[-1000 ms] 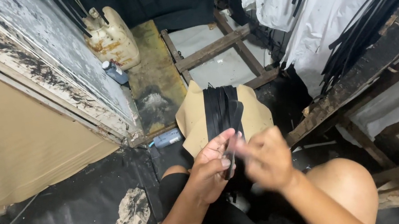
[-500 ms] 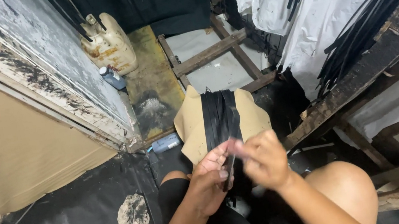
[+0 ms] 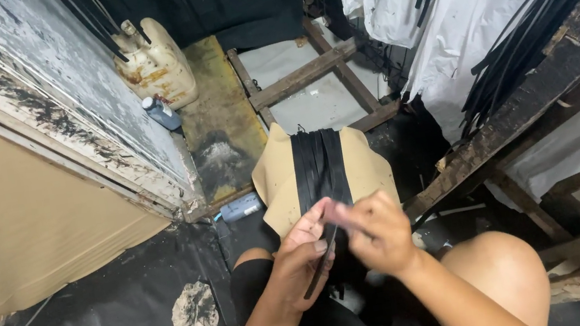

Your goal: Sanding the edges of leather strips to smooth them.

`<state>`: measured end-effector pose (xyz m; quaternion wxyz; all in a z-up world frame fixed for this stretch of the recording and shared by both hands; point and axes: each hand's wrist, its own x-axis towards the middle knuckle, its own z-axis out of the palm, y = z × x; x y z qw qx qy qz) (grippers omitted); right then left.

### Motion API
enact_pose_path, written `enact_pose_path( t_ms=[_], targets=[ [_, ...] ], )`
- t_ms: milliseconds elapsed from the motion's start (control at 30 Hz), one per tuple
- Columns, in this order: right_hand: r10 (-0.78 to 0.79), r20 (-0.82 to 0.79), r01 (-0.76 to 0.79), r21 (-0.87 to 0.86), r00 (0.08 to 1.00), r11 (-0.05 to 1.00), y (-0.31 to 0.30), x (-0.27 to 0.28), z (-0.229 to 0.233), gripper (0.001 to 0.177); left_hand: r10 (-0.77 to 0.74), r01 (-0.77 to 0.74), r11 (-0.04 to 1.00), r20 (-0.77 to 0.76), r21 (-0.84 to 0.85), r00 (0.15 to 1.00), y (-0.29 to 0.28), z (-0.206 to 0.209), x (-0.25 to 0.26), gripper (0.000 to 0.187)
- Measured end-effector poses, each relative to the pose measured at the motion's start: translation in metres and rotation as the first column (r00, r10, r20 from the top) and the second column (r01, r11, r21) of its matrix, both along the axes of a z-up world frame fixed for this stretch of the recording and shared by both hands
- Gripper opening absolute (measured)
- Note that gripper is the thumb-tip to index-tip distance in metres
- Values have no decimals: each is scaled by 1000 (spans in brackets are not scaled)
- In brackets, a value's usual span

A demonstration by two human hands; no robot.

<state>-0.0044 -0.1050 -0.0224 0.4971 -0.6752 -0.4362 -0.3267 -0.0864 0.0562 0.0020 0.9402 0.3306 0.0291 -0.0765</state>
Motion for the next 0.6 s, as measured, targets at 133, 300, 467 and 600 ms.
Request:
enact_pose_path(
  t_ms=[133,300,467,600],
  targets=[
    [45,95,-41,-45,994,998,1,-17,12,53,41,-43,998,-31,-51,999,0,-5,4,89],
    [-10,25,11,-14,1000,1000,-2,8,-10,45,14,-14,1000,-2,-18,1000,4,-6,-1,78],
    [8,-80,-7,19,997,1000,0,4,-2,39,17,-17,998,5,66,1000,2,-8,-1,78],
    [19,-92,-19,5,996,1000,1,3,-1,40,97,-97,990,3,100,995,-2,-8,3,58]
  ],
)
